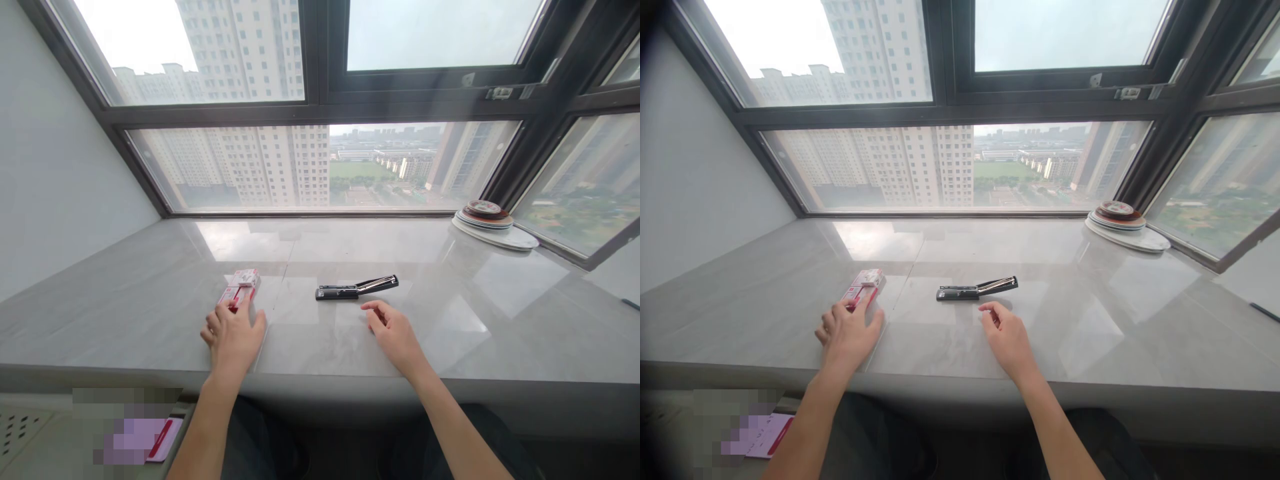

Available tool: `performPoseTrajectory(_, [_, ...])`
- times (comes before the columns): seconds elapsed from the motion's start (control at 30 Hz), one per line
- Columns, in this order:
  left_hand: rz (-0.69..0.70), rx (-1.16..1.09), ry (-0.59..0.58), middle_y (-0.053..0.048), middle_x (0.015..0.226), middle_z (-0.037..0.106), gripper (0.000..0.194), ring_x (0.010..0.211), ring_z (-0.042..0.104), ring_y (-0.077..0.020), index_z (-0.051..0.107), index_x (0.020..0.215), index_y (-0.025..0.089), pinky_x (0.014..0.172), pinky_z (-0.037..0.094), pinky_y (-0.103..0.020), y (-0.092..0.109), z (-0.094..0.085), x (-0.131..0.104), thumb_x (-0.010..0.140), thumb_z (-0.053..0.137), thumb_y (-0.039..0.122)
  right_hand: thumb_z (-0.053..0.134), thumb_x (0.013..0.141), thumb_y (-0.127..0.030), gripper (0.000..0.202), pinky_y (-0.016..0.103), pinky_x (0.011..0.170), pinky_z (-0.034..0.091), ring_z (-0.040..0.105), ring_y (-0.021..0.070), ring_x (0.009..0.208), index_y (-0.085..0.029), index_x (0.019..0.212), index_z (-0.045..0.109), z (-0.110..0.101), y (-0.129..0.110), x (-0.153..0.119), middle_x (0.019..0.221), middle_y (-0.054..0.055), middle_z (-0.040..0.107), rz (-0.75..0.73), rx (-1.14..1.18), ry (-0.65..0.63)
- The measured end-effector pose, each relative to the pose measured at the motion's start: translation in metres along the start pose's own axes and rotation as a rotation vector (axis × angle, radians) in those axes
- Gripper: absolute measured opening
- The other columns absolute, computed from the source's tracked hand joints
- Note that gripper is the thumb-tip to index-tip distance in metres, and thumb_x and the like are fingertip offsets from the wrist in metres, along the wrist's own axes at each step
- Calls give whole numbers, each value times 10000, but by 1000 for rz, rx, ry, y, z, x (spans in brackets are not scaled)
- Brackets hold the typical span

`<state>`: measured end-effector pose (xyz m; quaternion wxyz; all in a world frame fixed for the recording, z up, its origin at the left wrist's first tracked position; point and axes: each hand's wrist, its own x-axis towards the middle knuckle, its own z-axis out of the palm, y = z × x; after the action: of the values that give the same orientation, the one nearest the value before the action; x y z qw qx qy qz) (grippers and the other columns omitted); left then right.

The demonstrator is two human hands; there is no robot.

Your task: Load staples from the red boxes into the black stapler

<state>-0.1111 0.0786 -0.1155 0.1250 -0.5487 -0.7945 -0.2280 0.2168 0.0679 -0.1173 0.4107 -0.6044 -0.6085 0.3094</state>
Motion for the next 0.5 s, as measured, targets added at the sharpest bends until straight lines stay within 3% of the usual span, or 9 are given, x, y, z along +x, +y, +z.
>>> performPoseTrajectory(0.1, [43, -89, -15, -124, 1395, 518, 349, 1261, 475, -398, 684, 1270, 320, 1003, 426, -571, -7, -2, -11, 963, 560, 429, 501, 967, -448, 323, 288, 616, 399, 572, 176, 658, -252, 1120, 707, -1, -1, -3, 755, -2, 647, -1, -26, -16])
performPoseTrajectory(0.2, [223, -336, -125, -64, 1292, 612, 224, 1197, 549, -309, 712, 1132, 319, 1010, 453, -473, 2, -7, -22, 969, 559, 335, 524, 958, -453, 310, 286, 639, 405, 578, 176, 675, -270, 1107, 725, -1, -6, -4, 770, -3, 654, -11, -75, -37])
performPoseTrajectory(0.27, [350, -498, -230, -37, 1173, 665, 173, 1119, 592, -260, 706, 1081, 307, 997, 467, -415, 17, -11, -27, 953, 590, 298, 534, 953, -466, 303, 282, 643, 400, 584, 176, 685, -267, 1038, 747, -1, -10, -2, 761, 0, 661, -12, -117, -80])
performPoseTrajectory(0.37, [467, -641, -356, -18, 1080, 697, 178, 1033, 616, -239, 687, 1081, 292, 947, 490, -383, 49, -15, -28, 904, 669, 285, 520, 960, -495, 356, 265, 602, 373, 565, 160, 636, -227, 901, 747, 1, -16, 12, 690, 8, 652, 37, -114, -249])
performPoseTrajectory(0.5, [565, -764, -475, -1, 1056, 719, 244, 1001, 628, -231, 688, 1093, 291, 896, 509, -360, 90, -10, -21, 854, 738, 290, 527, 952, -541, 396, 236, 489, 278, 399, 99, 483, -186, 827, 651, 1, -16, 36, 582, -20, 549, 201, 53, -445])
